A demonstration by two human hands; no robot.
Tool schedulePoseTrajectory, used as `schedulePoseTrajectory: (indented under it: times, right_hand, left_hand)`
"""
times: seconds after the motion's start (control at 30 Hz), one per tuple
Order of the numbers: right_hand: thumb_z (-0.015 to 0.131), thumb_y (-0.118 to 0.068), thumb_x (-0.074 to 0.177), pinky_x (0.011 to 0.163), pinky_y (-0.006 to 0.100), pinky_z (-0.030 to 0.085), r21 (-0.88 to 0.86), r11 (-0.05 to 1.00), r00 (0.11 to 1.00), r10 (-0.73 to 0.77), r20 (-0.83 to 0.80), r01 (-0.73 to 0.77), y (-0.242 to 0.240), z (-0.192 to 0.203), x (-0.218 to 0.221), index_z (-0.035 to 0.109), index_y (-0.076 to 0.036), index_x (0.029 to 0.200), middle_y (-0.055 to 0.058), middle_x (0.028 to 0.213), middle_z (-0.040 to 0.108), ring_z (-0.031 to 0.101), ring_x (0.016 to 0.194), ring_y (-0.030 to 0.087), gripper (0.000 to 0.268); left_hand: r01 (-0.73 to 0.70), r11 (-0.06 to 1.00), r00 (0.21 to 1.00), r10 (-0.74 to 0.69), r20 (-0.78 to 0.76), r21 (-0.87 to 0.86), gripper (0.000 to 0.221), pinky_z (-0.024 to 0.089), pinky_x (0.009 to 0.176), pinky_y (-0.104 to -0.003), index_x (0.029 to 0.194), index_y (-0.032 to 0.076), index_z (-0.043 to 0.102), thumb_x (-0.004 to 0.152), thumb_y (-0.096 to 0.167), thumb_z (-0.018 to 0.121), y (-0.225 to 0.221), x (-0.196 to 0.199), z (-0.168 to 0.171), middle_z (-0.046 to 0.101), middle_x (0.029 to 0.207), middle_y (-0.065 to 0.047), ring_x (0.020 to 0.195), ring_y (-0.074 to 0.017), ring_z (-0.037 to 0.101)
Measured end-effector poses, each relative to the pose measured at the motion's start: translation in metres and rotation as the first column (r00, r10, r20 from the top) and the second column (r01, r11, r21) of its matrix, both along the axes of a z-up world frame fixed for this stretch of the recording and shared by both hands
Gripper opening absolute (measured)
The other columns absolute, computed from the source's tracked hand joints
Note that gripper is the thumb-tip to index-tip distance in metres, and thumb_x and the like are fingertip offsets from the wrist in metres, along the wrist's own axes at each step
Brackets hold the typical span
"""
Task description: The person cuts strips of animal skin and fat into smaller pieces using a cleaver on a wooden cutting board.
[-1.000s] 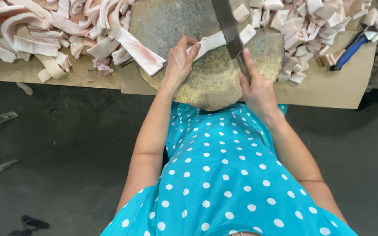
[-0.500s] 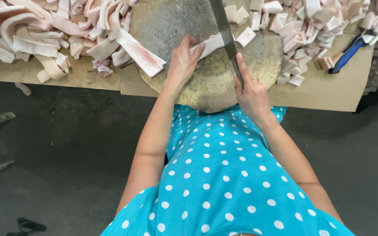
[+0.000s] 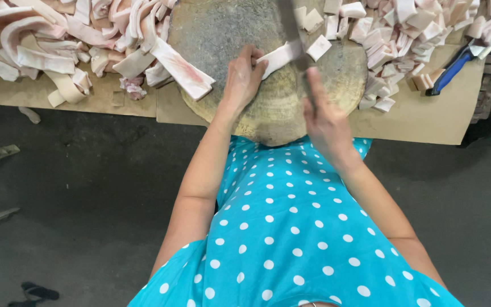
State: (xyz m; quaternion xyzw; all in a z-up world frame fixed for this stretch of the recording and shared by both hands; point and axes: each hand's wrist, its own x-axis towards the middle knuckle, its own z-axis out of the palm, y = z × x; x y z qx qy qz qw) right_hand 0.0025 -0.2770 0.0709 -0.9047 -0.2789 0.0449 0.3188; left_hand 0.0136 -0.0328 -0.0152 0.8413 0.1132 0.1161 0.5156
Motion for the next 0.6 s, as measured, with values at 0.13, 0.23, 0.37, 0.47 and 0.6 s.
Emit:
schedulePoseTrajectory:
  times: [0.13,0.23,0.37,0.47,0.6]
  right_hand:
    - [0.062,-0.014,0.107,0.078,0.049,0.055,0.034,0.999,0.993,0.041,-0.114,-0.038,-0.002,-0.008,0.012,0.029,-0.017,0.168,0.029,0.113,0.074,0.071,0.089,0.043,0.070]
    - [0.060,-0.012,0.113,0.085,0.041,0.061,0.203,0.979,0.997,0.045,-0.056,-0.033,-0.013,0.014,0.016,0.031,-0.018,0.164,0.028,0.127,0.071,0.077,0.104,0.033,0.059]
    - [0.063,-0.012,0.116,0.078,0.036,0.060,0.185,0.982,0.997,-0.055,0.049,0.045,-0.025,0.045,0.004,0.028,-0.015,0.169,0.019,0.107,0.075,0.075,0.084,0.025,0.063]
    - [0.062,-0.009,0.118,0.075,0.034,0.057,0.250,0.968,0.984,-0.025,0.176,-0.020,-0.029,0.043,-0.001,0.023,-0.015,0.170,0.019,0.100,0.072,0.072,0.080,0.025,0.065]
    - [0.066,-0.012,0.110,0.070,0.042,0.052,-0.006,1.000,1.000,0.006,0.023,-0.006,0.000,-0.002,0.003,0.030,-0.015,0.168,0.023,0.086,0.070,0.069,0.074,0.034,0.068]
  left_hand:
    - [-0.028,0.999,0.999,0.029,-0.036,0.023,0.021,0.054,0.072,-0.042,0.101,-0.002,0.063,0.090,0.014,0.072,-0.001,-0.007,0.000,0.070,0.084,-0.021,0.079,-0.0337,0.072]
    - [-0.027,1.000,0.999,0.027,0.030,0.014,0.017,0.054,0.067,-0.039,0.100,-0.002,0.064,0.090,0.010,0.071,-0.002,0.000,0.002,0.070,0.086,-0.018,0.073,-0.0278,0.070]
    - [0.002,0.983,1.000,0.000,0.010,-0.182,0.013,0.054,0.058,-0.032,0.103,-0.004,0.064,0.094,0.006,0.064,-0.011,0.010,0.004,0.067,0.086,-0.012,0.065,-0.0164,0.068]
    - [-0.001,0.982,1.000,0.001,-0.002,-0.189,0.013,0.055,0.058,-0.033,0.102,-0.004,0.064,0.093,0.005,0.063,-0.012,0.016,0.003,0.066,0.086,-0.012,0.064,-0.0156,0.068]
    - [-0.049,0.991,0.996,0.040,-0.074,-0.124,0.011,0.053,0.064,-0.037,0.099,-0.003,0.064,0.093,0.006,0.065,-0.013,0.012,-0.006,0.068,0.080,-0.014,0.068,-0.0185,0.068]
